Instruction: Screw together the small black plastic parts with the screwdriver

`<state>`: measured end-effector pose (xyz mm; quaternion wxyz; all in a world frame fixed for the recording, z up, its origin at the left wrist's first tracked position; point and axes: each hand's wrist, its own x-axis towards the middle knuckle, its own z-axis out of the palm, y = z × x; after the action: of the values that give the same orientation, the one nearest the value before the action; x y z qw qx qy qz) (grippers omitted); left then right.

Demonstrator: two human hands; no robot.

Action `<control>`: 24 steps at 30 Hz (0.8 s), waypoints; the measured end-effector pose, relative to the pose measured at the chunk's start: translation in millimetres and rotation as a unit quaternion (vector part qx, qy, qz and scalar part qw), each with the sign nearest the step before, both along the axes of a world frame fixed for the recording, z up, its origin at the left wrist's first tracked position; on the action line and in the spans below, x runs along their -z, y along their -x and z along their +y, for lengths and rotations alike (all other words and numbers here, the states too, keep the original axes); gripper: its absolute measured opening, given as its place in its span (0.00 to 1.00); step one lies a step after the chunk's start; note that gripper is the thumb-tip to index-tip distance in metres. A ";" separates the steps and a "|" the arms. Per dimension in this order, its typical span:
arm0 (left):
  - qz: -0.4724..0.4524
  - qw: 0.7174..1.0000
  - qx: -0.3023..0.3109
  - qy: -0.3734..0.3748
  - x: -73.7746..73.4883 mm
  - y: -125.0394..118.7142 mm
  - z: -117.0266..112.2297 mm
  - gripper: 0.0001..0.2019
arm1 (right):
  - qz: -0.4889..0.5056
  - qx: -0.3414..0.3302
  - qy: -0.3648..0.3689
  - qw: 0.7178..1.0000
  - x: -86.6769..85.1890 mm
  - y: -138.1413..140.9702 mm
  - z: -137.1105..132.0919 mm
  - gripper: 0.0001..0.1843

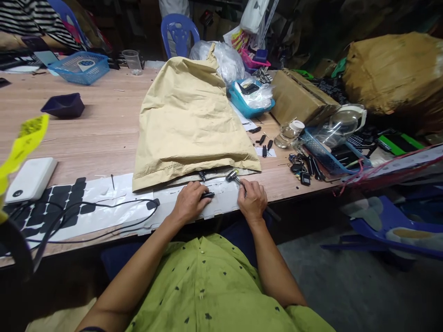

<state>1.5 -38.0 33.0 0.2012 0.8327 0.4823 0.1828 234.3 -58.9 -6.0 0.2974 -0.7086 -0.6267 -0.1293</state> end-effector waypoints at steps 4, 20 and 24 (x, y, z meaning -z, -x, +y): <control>-0.048 0.998 -0.030 0.013 10.0 -3.7 -2.6 0.09 | 0.003 -0.008 0.005 1.000 -0.3 -0.7 -1.0 0.15; -0.090 0.994 -0.042 0.046 12.9 -8.3 -0.7 0.06 | 0.206 -0.193 0.003 0.959 -27.1 1.8 -42.9 0.14; -0.090 0.994 -0.037 0.045 11.5 -8.7 -1.1 0.06 | 0.217 -0.230 0.025 0.948 -33.2 15.0 -53.9 0.14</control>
<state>10.2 -39.1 21.5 0.2742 0.7846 0.5005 0.2422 219.3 -112.8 27.2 0.4301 -0.5633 -0.6961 0.1150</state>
